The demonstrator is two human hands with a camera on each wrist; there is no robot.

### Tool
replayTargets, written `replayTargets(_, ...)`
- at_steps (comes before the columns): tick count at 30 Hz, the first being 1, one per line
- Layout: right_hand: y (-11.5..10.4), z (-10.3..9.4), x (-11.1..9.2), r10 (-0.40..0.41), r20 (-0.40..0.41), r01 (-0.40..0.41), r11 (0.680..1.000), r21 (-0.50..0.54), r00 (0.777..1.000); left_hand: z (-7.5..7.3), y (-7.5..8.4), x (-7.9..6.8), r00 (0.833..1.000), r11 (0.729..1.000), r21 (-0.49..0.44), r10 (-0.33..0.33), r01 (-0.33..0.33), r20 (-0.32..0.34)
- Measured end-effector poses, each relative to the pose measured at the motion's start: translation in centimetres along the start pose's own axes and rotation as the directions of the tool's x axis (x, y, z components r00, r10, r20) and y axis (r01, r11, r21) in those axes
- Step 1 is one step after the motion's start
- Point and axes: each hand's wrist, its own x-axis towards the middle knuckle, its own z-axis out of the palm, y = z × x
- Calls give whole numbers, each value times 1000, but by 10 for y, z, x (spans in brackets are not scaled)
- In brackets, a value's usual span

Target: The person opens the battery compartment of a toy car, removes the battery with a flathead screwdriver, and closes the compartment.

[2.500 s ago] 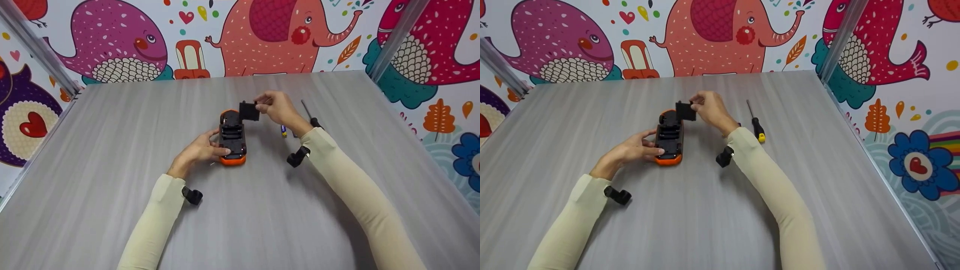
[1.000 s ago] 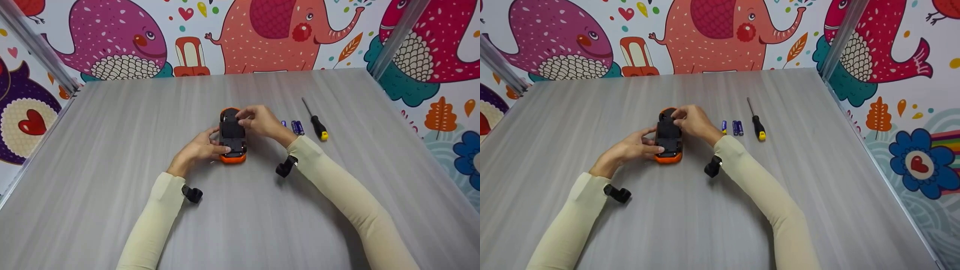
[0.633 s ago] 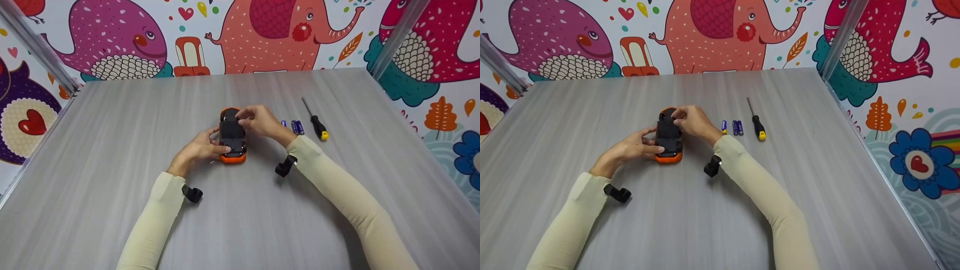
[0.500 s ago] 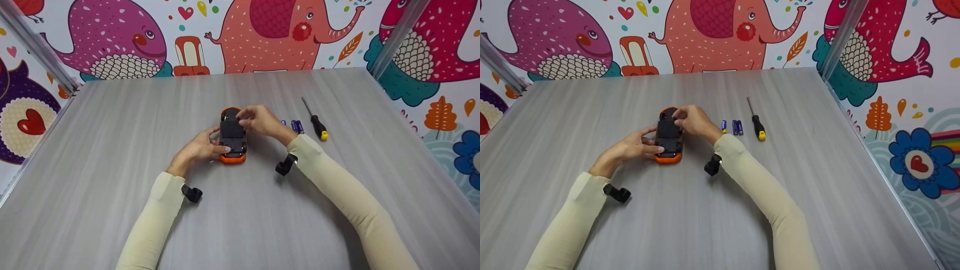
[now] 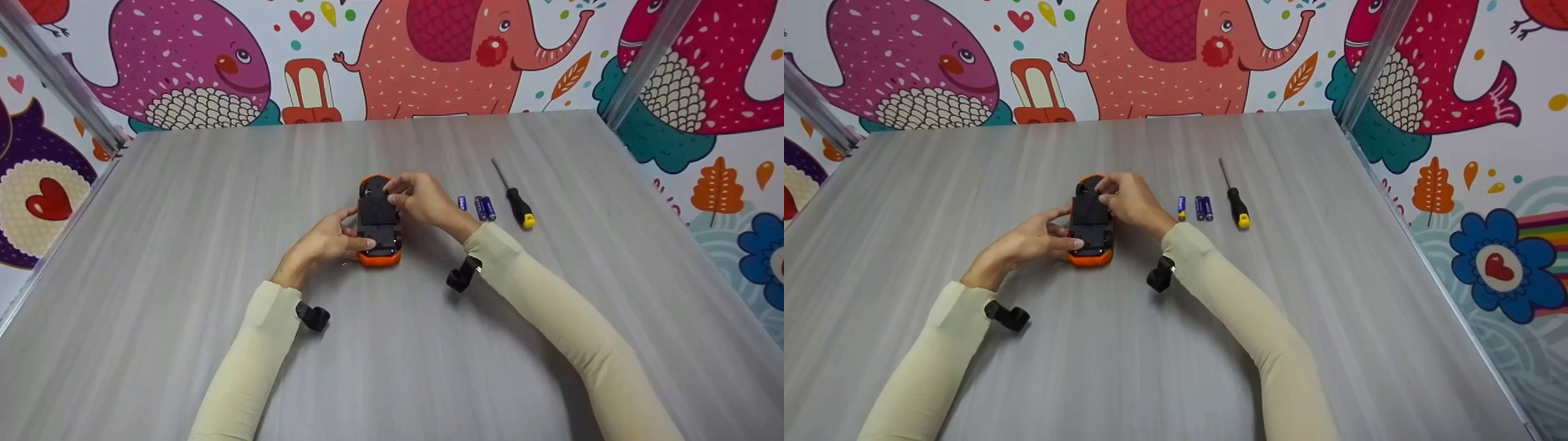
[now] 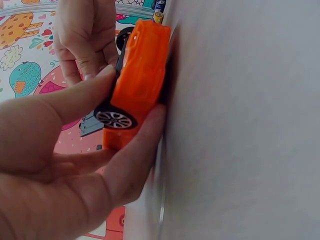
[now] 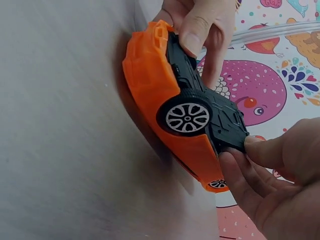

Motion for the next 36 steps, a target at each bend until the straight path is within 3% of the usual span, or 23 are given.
replayTargets(11,2,0,1,30,-8,-30,998,59,1000,0,0,1,1000,1000,11,7,-7,2)
replayTargets(23,0,-5,4,42,66,-46,997,66,997,-1,0,0,1000,1000,10,-7,7,-1)
replayTargets(36,4,-4,5,94,54,-100,986,134,994,0,0,3,1000,999,37,-25,26,-5)
